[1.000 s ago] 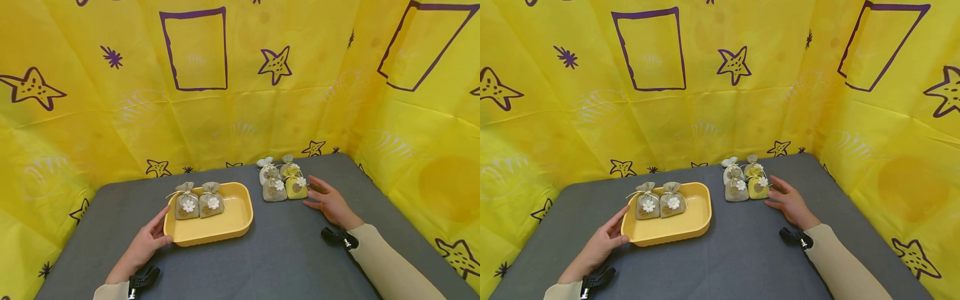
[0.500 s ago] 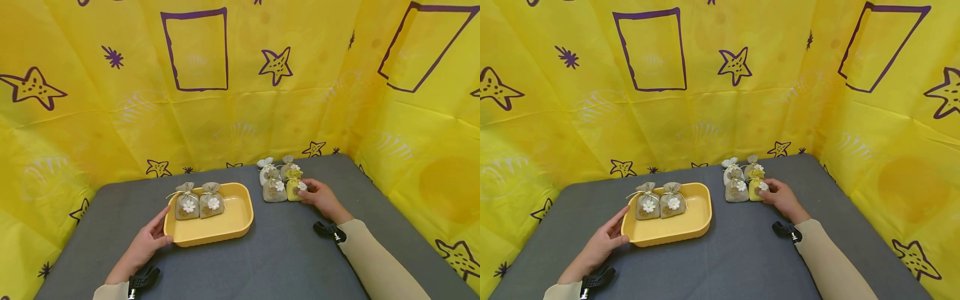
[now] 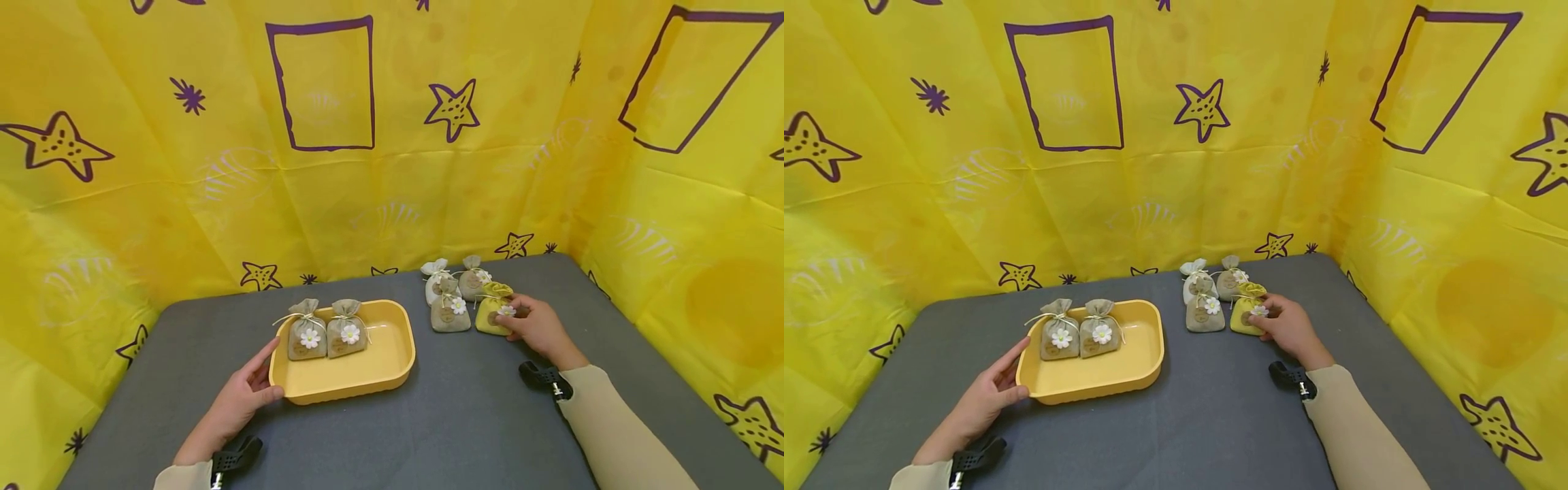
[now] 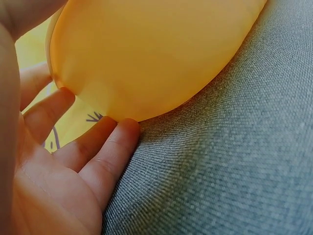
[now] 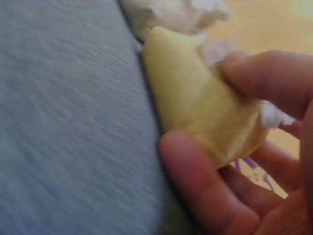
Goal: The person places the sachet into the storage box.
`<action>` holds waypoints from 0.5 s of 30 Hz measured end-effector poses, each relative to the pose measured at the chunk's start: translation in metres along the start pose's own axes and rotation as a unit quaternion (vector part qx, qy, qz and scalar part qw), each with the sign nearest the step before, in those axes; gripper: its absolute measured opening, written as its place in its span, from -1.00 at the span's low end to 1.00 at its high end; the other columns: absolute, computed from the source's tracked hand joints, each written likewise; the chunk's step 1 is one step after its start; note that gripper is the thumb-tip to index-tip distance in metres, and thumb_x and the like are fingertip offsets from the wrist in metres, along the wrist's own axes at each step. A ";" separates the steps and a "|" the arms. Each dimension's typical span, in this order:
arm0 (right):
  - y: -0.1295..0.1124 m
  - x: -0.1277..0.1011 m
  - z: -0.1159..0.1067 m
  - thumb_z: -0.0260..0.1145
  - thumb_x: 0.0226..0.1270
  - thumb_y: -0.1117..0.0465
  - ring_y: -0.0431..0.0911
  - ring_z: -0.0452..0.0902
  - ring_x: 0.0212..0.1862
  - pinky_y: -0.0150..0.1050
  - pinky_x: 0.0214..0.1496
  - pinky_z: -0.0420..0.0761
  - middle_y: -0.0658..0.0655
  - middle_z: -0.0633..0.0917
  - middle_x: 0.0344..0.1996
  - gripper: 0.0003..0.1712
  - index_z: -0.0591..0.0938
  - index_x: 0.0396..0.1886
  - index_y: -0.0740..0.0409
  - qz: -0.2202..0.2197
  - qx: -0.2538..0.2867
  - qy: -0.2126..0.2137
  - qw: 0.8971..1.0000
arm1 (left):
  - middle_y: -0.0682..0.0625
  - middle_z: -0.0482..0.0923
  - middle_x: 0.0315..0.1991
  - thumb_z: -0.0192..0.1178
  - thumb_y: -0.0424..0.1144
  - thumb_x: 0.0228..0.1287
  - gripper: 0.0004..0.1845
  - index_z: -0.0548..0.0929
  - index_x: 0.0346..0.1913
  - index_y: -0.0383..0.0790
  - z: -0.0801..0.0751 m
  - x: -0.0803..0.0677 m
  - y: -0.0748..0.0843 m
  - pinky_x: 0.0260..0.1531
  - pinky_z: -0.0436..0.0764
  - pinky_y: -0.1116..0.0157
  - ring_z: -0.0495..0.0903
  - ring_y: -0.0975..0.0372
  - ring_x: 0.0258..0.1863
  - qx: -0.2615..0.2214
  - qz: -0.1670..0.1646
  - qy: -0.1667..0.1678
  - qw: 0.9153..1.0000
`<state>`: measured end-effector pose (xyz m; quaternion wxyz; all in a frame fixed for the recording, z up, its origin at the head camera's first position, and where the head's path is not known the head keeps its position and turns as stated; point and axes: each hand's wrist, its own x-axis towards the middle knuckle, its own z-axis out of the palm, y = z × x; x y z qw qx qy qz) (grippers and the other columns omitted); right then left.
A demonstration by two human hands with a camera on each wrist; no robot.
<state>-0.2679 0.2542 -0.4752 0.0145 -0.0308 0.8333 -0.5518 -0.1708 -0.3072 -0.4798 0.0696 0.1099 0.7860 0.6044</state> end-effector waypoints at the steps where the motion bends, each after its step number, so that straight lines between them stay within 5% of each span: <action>1: 0.000 -0.001 -0.003 0.58 0.14 0.05 0.05 0.66 -0.36 -0.13 -0.36 0.71 0.38 0.42 0.30 -0.55 0.56 -0.30 0.28 -0.001 -0.007 0.004 1.000 | -0.37 -0.07 0.53 0.28 -0.35 0.37 -0.12 0.01 0.61 -0.14 0.000 0.000 0.000 0.04 0.51 0.42 0.29 -0.17 0.32 -0.001 0.000 0.000 1.000; 8: 0.000 -0.002 -0.024 0.55 0.18 0.07 0.06 0.63 -0.37 -0.14 -0.36 0.71 0.29 0.52 -0.12 -0.58 0.53 -0.31 0.26 -0.001 -0.054 0.027 0.998 | -0.39 -0.08 0.53 0.26 -0.38 0.38 -0.12 -0.01 0.61 -0.16 -0.001 -0.001 0.000 0.05 0.51 0.40 0.27 -0.17 0.34 -0.012 0.009 -0.007 1.000; 11: 0.001 -0.002 -0.029 0.54 0.20 0.09 0.06 0.62 -0.32 -0.12 -0.36 0.72 0.30 0.53 -0.10 -0.58 0.55 -0.22 0.28 -0.008 -0.055 0.037 0.998 | -0.39 -0.08 0.53 0.26 -0.38 0.38 -0.12 -0.02 0.61 -0.15 -0.001 0.000 0.000 0.05 0.51 0.40 0.27 -0.17 0.34 -0.014 0.007 -0.009 1.000; 15: -0.002 -0.003 -0.034 0.52 0.24 0.12 0.05 0.63 -0.20 -0.10 -0.32 0.72 0.34 0.52 0.13 -0.43 0.55 0.16 0.24 -0.021 -0.030 0.037 0.999 | -0.39 -0.08 0.52 0.26 -0.38 0.38 -0.12 -0.01 0.61 -0.15 -0.001 0.000 -0.001 0.05 0.52 0.39 0.30 -0.15 0.33 -0.015 0.006 -0.009 1.000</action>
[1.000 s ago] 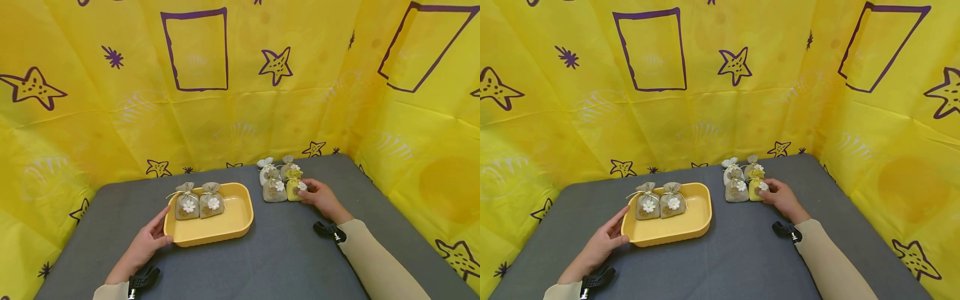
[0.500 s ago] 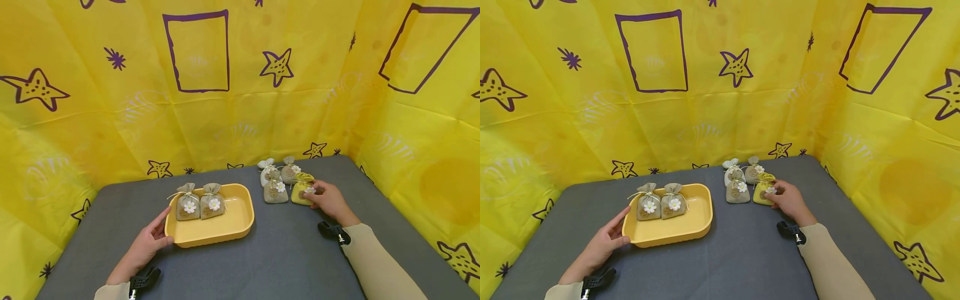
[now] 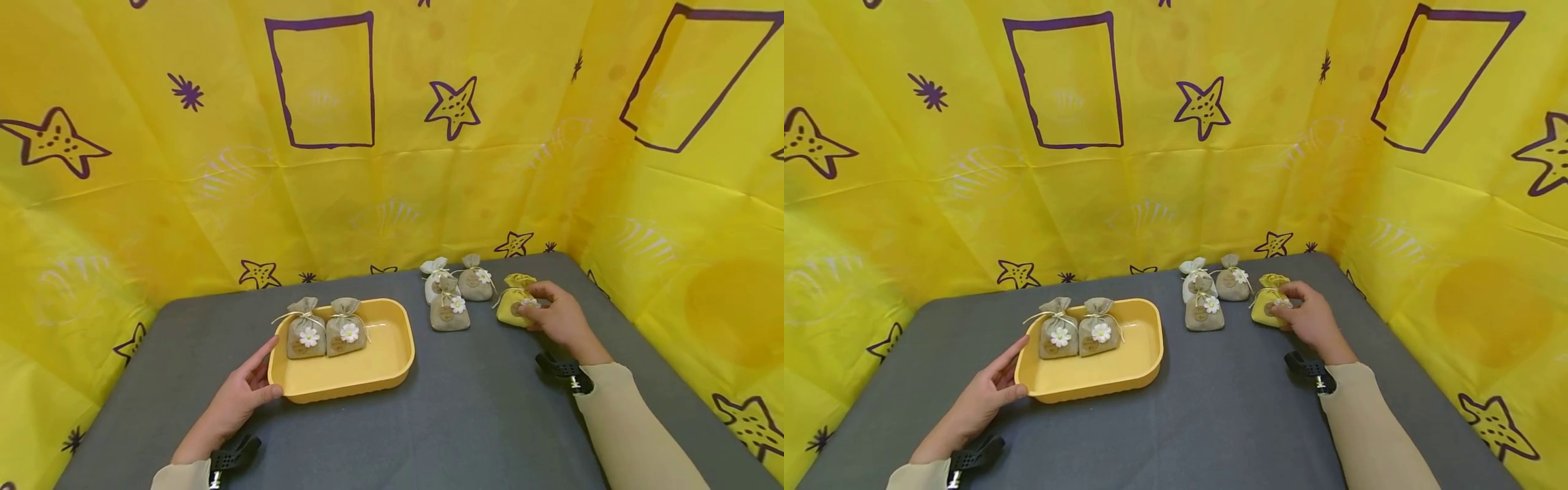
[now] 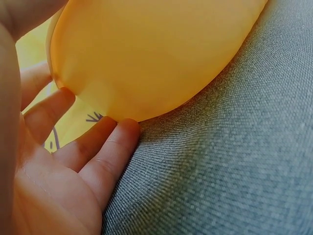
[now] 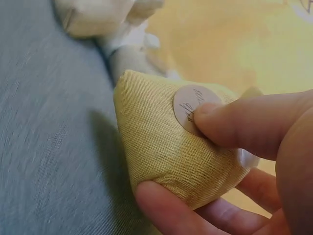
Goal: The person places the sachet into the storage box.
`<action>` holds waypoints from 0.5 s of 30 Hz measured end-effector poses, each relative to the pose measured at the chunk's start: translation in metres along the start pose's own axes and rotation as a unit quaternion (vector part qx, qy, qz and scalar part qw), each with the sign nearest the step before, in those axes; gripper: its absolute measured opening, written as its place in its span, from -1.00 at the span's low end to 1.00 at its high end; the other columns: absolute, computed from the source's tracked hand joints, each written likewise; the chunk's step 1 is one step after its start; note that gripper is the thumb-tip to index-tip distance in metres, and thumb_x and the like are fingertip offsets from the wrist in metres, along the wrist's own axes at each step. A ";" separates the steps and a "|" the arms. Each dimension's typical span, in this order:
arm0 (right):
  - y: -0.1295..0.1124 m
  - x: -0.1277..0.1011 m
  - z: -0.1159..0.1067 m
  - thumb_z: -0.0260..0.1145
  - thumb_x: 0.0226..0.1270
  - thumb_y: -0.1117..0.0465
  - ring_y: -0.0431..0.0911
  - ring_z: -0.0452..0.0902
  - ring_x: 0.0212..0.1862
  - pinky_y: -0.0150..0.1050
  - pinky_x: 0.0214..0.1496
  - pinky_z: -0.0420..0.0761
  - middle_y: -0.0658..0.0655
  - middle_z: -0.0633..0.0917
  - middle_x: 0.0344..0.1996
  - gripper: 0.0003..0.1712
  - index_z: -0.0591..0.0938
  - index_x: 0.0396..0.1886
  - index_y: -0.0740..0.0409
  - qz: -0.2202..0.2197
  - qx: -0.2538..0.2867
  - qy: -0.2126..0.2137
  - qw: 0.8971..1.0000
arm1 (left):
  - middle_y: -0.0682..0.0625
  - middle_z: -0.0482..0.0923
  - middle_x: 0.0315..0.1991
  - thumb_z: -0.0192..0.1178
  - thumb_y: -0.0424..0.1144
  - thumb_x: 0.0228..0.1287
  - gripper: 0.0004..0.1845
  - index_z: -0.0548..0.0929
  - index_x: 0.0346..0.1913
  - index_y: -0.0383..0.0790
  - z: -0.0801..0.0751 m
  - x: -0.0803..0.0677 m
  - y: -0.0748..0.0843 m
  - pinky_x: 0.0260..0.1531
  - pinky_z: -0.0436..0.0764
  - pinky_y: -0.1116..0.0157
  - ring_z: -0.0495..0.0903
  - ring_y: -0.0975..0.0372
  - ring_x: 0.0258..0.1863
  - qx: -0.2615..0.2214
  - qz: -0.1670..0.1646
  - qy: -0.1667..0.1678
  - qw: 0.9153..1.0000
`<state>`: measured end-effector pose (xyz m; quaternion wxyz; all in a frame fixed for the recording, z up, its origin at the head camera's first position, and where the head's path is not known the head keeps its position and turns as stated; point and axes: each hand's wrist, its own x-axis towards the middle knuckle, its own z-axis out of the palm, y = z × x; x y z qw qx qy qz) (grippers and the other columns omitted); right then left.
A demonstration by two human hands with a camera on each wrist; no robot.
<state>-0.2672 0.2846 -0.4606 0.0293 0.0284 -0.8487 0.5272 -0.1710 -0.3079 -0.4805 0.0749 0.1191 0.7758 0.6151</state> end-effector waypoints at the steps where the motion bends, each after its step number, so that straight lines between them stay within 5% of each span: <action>1: -0.001 0.000 -0.001 0.51 0.25 0.13 0.05 0.65 -0.19 -0.09 -0.31 0.72 0.35 0.51 0.18 -0.38 0.52 0.25 0.23 -0.002 0.006 -0.004 1.000 | -0.40 -0.08 0.52 0.26 -0.38 0.38 -0.12 -0.01 0.61 -0.15 0.000 0.000 0.000 0.04 0.52 0.39 0.31 -0.14 0.32 0.001 0.000 0.000 1.000; 4: -0.011 -0.003 -0.001 0.49 0.28 0.13 0.11 0.69 -0.25 -0.07 -0.29 0.72 0.35 0.46 0.27 -0.27 0.47 0.40 0.17 -0.004 0.019 -0.015 1.000 | -0.40 -0.08 0.52 0.26 -0.39 0.38 -0.12 -0.01 0.61 -0.16 0.000 -0.001 0.000 0.05 0.52 0.39 0.32 -0.09 0.32 0.001 -0.001 0.000 1.000; 9: -0.042 -0.009 0.005 0.46 0.31 0.14 0.23 0.70 -0.33 0.04 -0.25 0.70 0.35 0.53 0.19 -0.36 0.54 0.36 0.12 -0.023 0.020 -0.027 0.999 | -0.38 -0.09 0.53 0.27 -0.37 0.38 -0.12 -0.01 0.61 -0.16 0.000 -0.001 0.002 0.05 0.51 0.40 0.31 -0.11 0.33 0.005 -0.004 0.004 1.000; 15: -0.076 -0.017 0.022 0.42 0.34 0.21 0.04 0.68 -0.27 -0.08 -0.26 0.71 0.23 0.54 0.20 -0.53 0.63 0.23 0.21 -0.069 -0.011 -0.037 0.997 | -0.38 -0.08 0.53 0.27 -0.36 0.38 -0.12 -0.01 0.61 -0.14 0.000 0.000 0.002 0.07 0.50 0.40 0.29 -0.15 0.33 0.007 -0.003 0.002 1.000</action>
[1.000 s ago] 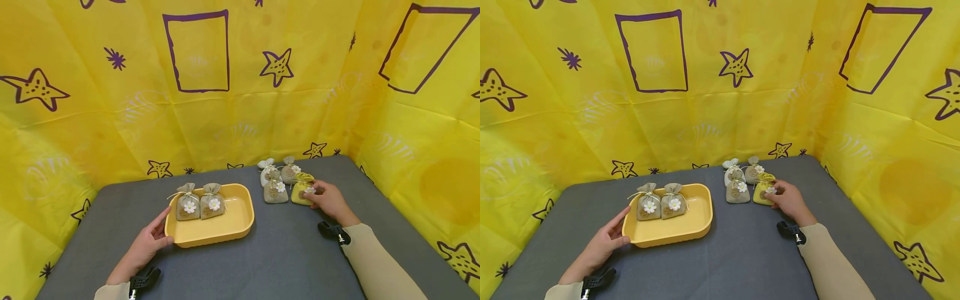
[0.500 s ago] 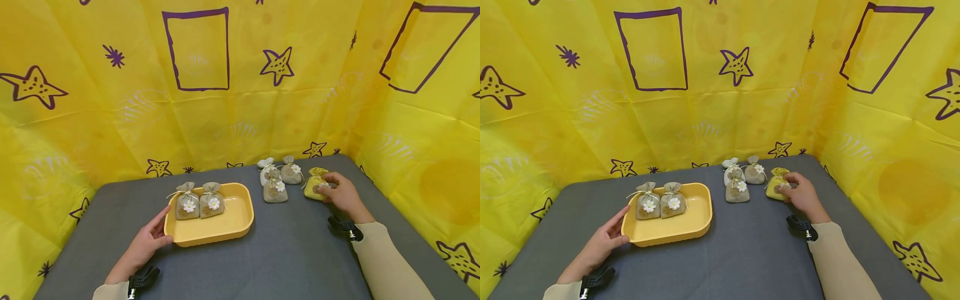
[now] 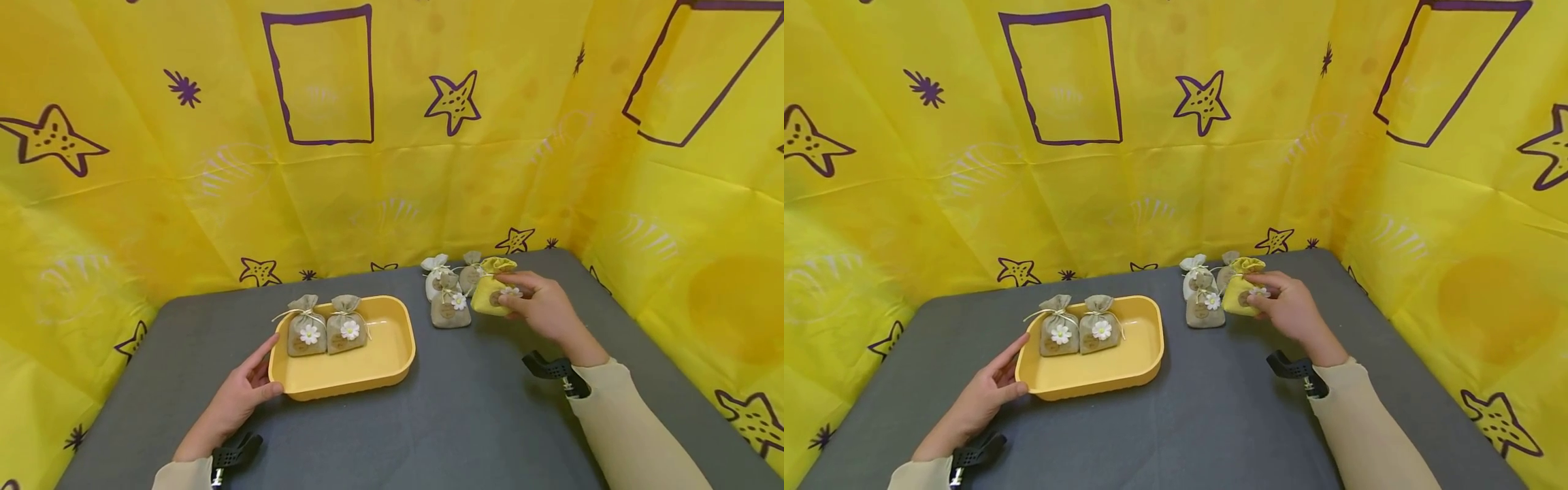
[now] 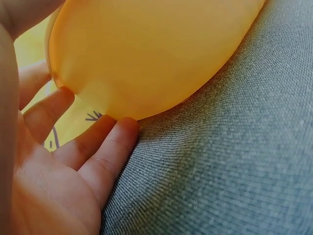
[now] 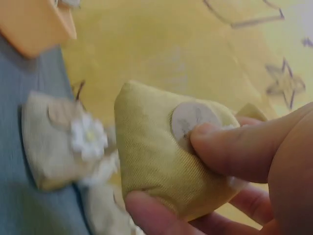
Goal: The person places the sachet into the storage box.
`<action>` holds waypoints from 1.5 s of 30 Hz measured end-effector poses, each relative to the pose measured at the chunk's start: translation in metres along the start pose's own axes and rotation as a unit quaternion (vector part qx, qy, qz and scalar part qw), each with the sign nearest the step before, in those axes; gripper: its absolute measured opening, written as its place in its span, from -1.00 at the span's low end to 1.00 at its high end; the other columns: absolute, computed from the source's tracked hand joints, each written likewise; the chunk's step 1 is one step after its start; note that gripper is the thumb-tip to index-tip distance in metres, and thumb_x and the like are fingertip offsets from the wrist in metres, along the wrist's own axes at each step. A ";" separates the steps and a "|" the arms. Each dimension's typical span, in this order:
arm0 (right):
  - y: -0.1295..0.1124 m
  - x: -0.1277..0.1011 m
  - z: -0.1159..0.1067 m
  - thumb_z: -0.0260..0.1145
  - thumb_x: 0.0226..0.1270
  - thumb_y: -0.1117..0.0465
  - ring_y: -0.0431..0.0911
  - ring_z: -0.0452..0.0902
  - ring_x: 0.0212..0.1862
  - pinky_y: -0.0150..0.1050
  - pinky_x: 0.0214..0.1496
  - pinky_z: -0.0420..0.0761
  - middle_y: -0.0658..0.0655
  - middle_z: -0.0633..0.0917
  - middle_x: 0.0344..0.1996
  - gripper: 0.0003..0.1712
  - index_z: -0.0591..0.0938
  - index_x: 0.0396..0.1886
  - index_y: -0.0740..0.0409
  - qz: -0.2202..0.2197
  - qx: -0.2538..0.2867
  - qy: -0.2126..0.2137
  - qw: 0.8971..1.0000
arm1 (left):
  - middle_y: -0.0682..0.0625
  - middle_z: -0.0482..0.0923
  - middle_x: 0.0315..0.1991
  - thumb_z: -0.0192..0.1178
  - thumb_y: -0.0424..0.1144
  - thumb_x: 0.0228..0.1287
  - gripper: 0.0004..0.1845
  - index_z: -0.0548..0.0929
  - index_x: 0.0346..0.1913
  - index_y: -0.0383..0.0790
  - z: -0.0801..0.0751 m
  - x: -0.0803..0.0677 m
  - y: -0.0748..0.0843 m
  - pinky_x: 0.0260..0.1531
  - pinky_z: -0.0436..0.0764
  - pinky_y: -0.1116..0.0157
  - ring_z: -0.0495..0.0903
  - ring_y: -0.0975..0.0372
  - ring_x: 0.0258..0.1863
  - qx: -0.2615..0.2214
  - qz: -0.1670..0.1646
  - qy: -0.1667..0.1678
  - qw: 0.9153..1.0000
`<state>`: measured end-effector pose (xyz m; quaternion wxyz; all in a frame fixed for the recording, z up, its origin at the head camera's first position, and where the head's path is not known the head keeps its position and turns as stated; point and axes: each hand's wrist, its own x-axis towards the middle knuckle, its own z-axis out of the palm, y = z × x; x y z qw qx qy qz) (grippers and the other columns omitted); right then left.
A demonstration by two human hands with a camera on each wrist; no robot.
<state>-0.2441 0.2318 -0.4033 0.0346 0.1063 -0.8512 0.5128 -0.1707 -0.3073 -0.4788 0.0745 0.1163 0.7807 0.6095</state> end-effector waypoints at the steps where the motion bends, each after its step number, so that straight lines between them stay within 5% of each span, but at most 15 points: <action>1: -0.004 0.000 0.003 0.42 0.35 0.22 0.02 0.68 -0.27 -0.11 -0.27 0.71 0.22 0.55 0.19 -0.54 0.64 0.21 0.21 -0.002 -0.005 -0.003 1.000 | -0.38 -0.08 0.52 0.27 -0.36 0.38 -0.12 -0.01 0.61 -0.14 0.000 0.000 0.000 0.06 0.50 0.40 0.31 -0.13 0.32 0.000 0.001 0.000 1.000; 11: -0.044 0.011 0.051 0.43 0.30 0.33 0.13 0.68 -0.42 -0.04 -0.35 0.71 0.21 0.62 0.06 -0.65 0.70 0.09 0.18 0.002 0.030 -0.031 0.999 | -0.36 -0.12 0.54 0.25 -0.41 0.38 -0.12 -0.03 0.60 -0.19 -0.001 0.001 -0.003 0.08 0.50 0.40 0.36 0.25 0.31 -0.020 0.016 -0.006 1.000; 16: -0.061 0.020 0.081 0.46 0.27 0.30 0.07 0.64 -0.41 0.08 -0.36 0.70 0.15 0.63 -0.03 -0.71 0.75 0.00 0.06 0.000 0.034 -0.047 0.998 | -0.34 -0.15 0.55 0.25 -0.41 0.38 -0.12 -0.03 0.61 -0.18 -0.001 0.001 -0.003 0.09 0.48 0.41 0.31 0.21 0.35 -0.018 0.014 -0.007 1.000; 21: -0.071 0.032 0.108 0.50 0.24 0.24 0.11 0.62 -0.47 -0.10 -0.47 0.66 0.10 0.69 -0.33 -0.71 0.76 -0.04 -0.02 -0.001 0.009 -0.060 0.998 | -0.34 -0.17 0.55 0.25 -0.41 0.39 -0.12 -0.03 0.60 -0.20 0.000 0.000 -0.003 0.10 0.46 0.41 0.21 0.02 0.41 -0.016 0.013 -0.007 1.000; 29: -0.077 0.039 0.150 0.49 0.26 0.17 -0.07 0.62 -0.35 -0.19 -0.40 0.65 -0.01 0.67 0.03 -0.73 0.76 -0.04 -0.09 -0.013 -0.023 -0.098 0.995 | -0.34 -0.16 0.55 0.25 -0.40 0.39 -0.12 -0.04 0.61 -0.20 0.000 0.001 -0.002 0.10 0.47 0.40 0.15 -0.11 0.41 -0.016 0.011 -0.007 1.000; 36: -0.079 0.042 0.165 0.47 0.28 0.21 -0.09 0.60 -0.43 -0.18 -0.40 0.65 0.04 0.66 0.02 -0.79 0.75 -0.09 -0.05 -0.029 -0.043 -0.118 0.992 | -0.35 -0.15 0.55 0.25 -0.38 0.39 -0.12 -0.04 0.61 -0.19 0.001 0.002 -0.003 0.08 0.49 0.39 0.17 -0.17 0.38 -0.016 0.007 -0.007 1.000; 45: -0.078 0.043 0.165 0.44 0.30 0.20 0.14 0.47 0.19 0.05 0.19 0.48 0.20 0.52 0.22 -0.69 0.74 0.04 0.02 -0.089 -0.210 -0.112 0.967 | -0.36 -0.12 0.54 0.25 -0.38 0.39 -0.13 -0.02 0.61 -0.17 -0.001 0.001 -0.003 0.08 0.49 0.39 0.26 -0.07 0.36 -0.014 0.008 -0.004 1.000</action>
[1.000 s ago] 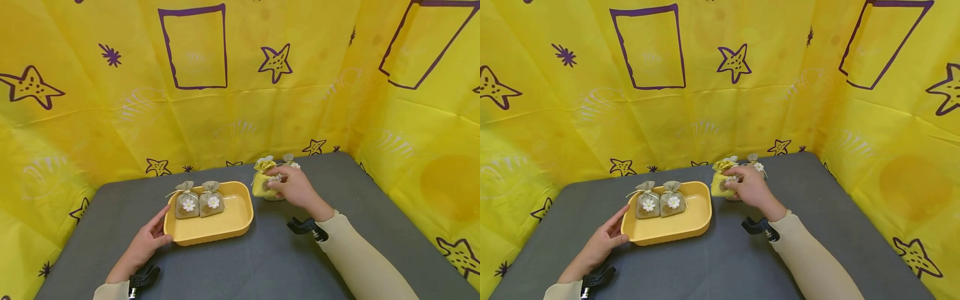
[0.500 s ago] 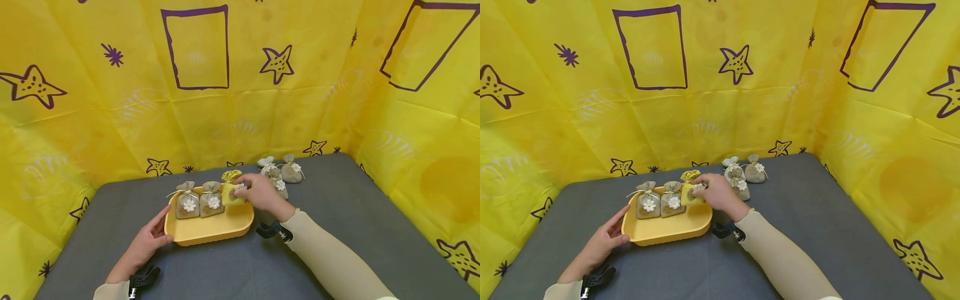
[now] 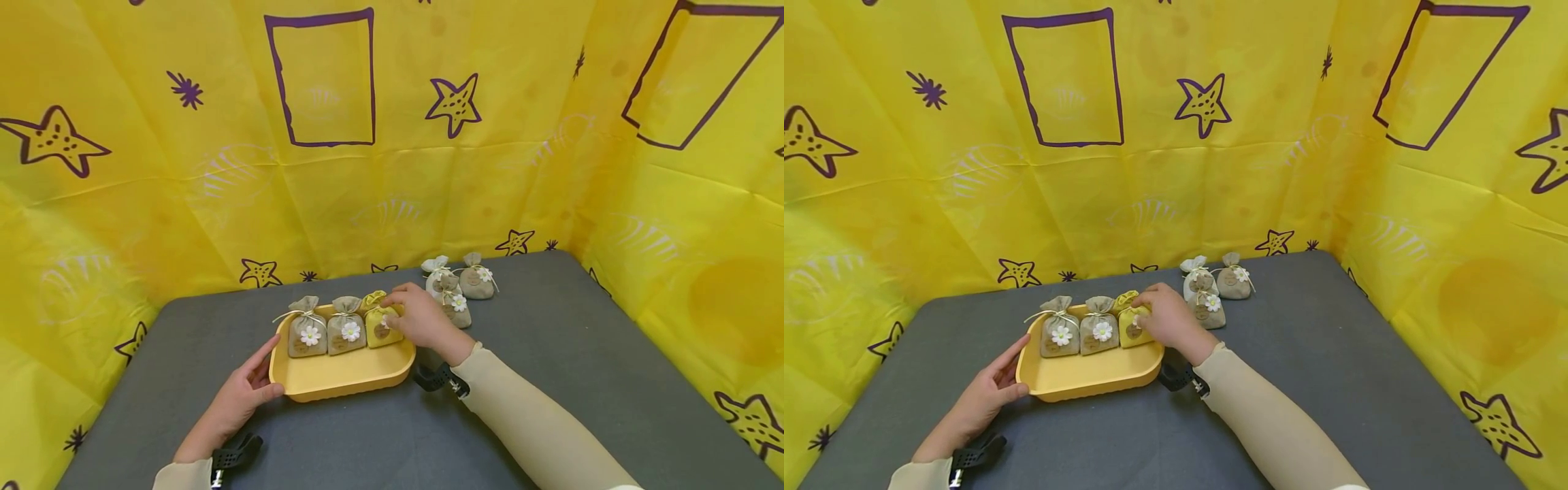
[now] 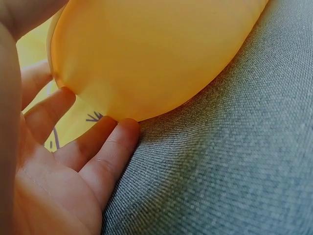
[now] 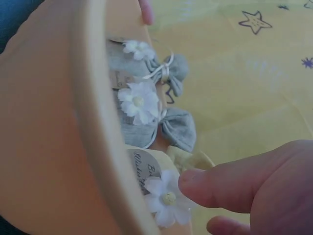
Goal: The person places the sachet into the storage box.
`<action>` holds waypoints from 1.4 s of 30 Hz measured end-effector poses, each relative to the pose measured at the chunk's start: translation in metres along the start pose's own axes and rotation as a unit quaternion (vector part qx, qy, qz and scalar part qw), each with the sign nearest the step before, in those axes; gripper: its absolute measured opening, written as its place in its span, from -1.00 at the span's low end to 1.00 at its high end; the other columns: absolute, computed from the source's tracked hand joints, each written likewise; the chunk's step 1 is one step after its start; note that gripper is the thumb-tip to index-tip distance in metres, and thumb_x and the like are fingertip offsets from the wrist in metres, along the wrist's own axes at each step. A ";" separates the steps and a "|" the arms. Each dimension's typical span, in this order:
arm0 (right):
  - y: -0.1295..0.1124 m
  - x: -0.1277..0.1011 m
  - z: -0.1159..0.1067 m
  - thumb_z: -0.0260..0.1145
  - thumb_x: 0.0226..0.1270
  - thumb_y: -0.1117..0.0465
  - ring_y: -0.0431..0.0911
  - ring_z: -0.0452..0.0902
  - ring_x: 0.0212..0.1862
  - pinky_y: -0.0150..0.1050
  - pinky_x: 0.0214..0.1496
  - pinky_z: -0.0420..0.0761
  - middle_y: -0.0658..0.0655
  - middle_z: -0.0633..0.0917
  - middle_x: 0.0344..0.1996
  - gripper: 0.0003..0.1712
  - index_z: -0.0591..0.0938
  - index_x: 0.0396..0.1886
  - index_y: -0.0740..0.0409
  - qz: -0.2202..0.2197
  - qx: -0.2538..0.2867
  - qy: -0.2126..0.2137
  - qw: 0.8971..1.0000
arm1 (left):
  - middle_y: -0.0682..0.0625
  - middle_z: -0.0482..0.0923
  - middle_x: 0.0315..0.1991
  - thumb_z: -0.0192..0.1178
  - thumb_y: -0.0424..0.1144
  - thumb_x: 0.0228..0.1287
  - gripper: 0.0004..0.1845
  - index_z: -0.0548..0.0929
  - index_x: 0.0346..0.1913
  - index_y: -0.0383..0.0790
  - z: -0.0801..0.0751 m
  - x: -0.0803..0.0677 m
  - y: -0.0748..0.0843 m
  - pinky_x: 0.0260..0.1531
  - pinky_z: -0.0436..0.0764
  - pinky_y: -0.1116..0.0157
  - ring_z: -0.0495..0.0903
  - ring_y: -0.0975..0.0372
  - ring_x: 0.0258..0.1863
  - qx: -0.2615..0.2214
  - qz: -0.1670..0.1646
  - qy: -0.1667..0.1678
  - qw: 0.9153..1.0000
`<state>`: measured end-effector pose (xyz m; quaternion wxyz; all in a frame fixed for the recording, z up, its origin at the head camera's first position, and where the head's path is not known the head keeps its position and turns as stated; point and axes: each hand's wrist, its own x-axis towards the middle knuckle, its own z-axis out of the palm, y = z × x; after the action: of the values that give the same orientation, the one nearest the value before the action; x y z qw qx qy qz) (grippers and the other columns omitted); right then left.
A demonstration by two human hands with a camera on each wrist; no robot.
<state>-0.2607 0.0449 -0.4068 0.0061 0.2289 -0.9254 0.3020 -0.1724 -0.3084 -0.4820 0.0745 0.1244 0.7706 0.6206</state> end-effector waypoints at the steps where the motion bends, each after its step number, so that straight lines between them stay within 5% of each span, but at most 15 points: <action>1: 0.000 -0.001 0.000 0.44 0.30 0.20 0.15 0.47 0.19 0.06 0.18 0.48 0.21 0.52 0.22 -0.68 0.74 0.05 0.01 0.000 -0.008 -0.001 1.000 | -0.36 -0.12 0.54 0.25 -0.38 0.39 -0.13 -0.02 0.61 -0.17 0.000 0.000 0.000 0.08 0.50 0.39 0.27 -0.05 0.35 0.001 -0.001 0.000 1.000; 10: 0.006 0.004 0.010 0.49 0.22 0.22 0.09 0.45 0.17 -0.03 0.14 0.49 0.20 0.55 0.14 -0.73 0.76 -0.07 -0.04 0.001 -0.004 -0.042 0.999 | -0.37 -0.11 0.54 0.25 -0.39 0.39 -0.13 -0.02 0.61 -0.17 0.000 0.000 0.000 0.06 0.52 0.38 0.35 0.05 0.32 0.000 0.002 0.000 1.000; 20: 0.013 0.013 0.022 0.50 0.22 0.15 -0.04 0.50 -0.17 -0.12 -0.13 0.54 0.10 0.59 -0.18 -0.89 0.72 -0.28 -0.07 0.027 -0.043 0.000 0.999 | -0.39 -0.10 0.53 0.26 -0.40 0.38 -0.12 -0.02 0.61 -0.17 -0.001 0.000 0.000 0.06 0.52 0.38 0.40 0.15 0.28 -0.001 0.008 -0.003 1.000; 27: 0.025 -0.001 0.020 0.44 0.31 0.09 0.06 0.48 0.13 0.04 0.12 0.50 0.18 0.55 0.13 -0.68 0.74 0.04 -0.01 0.007 0.078 0.009 0.997 | -0.37 -0.13 0.54 0.24 -0.39 0.40 -0.13 -0.03 0.61 -0.17 -0.001 0.000 0.000 0.08 0.49 0.40 0.27 -0.07 0.35 0.003 0.003 -0.004 1.000; 31: 0.040 -0.021 0.014 0.39 0.37 0.06 0.06 0.50 0.20 0.03 0.15 0.54 0.17 0.50 0.27 -0.57 0.68 0.18 0.08 0.007 0.186 0.041 0.982 | -0.36 -0.13 0.54 0.24 -0.38 0.40 -0.13 -0.02 0.61 -0.16 0.000 0.000 0.001 0.08 0.49 0.40 0.23 -0.13 0.37 0.004 0.001 -0.003 1.000; 36: 0.060 -0.049 0.000 0.36 0.42 0.15 0.09 0.62 0.02 -0.06 -0.12 0.69 0.20 0.55 0.21 -0.57 0.62 0.22 0.16 0.012 0.312 0.076 0.947 | -0.34 -0.13 0.55 0.23 -0.36 0.41 -0.14 -0.03 0.61 -0.14 0.001 0.000 0.001 0.08 0.49 0.40 0.21 -0.12 0.38 0.002 -0.003 -0.003 1.000; 42: 0.087 -0.081 -0.018 0.29 0.44 0.31 0.29 0.55 0.03 0.05 -0.17 0.69 0.46 0.51 0.18 -0.55 0.52 0.24 0.44 0.037 0.416 0.110 0.902 | -0.33 -0.12 0.55 0.23 -0.36 0.42 -0.15 -0.02 0.61 -0.11 0.001 0.000 0.002 0.07 0.50 0.39 0.27 -0.07 0.36 0.005 -0.007 -0.002 1.000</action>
<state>-0.2275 0.1514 -0.4528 0.0007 0.1415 -0.7171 0.6824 -0.1721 -0.3067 -0.4803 0.0796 0.1208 0.7744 0.6160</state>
